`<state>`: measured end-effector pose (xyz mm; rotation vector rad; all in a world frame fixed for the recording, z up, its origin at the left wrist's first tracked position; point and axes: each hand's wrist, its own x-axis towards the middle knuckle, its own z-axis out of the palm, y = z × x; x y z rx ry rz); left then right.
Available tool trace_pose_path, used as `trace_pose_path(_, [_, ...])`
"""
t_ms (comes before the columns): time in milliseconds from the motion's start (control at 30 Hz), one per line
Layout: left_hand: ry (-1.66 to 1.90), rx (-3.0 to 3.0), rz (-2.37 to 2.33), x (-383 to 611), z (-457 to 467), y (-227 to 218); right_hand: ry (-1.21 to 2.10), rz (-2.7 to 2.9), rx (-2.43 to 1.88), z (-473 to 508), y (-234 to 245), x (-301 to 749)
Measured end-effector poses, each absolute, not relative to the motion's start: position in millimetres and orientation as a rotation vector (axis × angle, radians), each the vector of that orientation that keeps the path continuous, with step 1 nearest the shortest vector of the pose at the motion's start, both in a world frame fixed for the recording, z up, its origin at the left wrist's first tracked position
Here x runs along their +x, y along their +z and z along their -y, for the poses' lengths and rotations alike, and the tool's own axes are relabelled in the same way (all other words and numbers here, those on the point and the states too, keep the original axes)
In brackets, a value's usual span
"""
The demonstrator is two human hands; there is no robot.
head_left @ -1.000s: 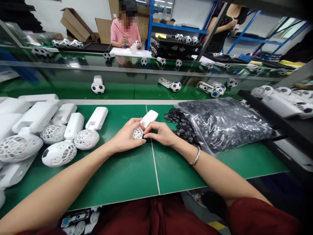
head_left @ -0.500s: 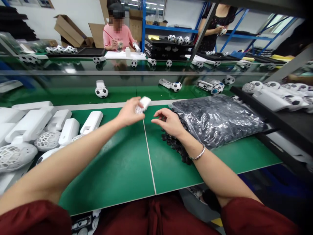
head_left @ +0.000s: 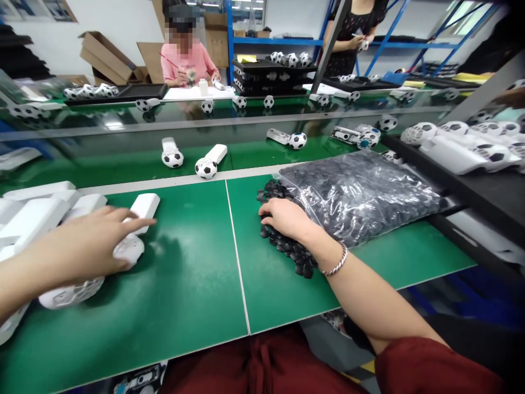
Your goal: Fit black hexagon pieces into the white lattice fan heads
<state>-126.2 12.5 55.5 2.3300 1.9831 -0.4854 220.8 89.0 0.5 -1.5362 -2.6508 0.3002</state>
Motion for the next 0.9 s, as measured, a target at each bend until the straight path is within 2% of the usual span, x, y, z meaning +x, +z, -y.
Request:
trace_pose_path(67, [-0.546,2.247,-2.047,-146,14,42,0.28,2.676,-1.527,-90,-2,219])
trace_pose_path(167, [-0.309,2.362,-2.029,-150,32,25,0.167,2.716,-1.51,-87,-3,215])
trace_pose_path(300, [-0.051,2.34,-2.02,-103,34,19,0.018,2.727,-1.512,-80,-3,209])
trace_pose_path(400, [0.083,2.314,-1.843,-57,24,21,-0.018,2.696,-1.532,-78,-6,207])
trace_pose_path(533, [0.116,2.544,-1.591,-17,-2,25,-0.011,2.674,-1.525,-82,-9,211])
trace_pose_path(667, [0.15,2.603,-1.456,-5,-31,18,0.211,2.554,-1.395,-84,-6,213])
trace_pose_path(900, [0.232,2.323,-1.857,-4,-31,3,0.753,2.176,-0.898,-74,-3,201])
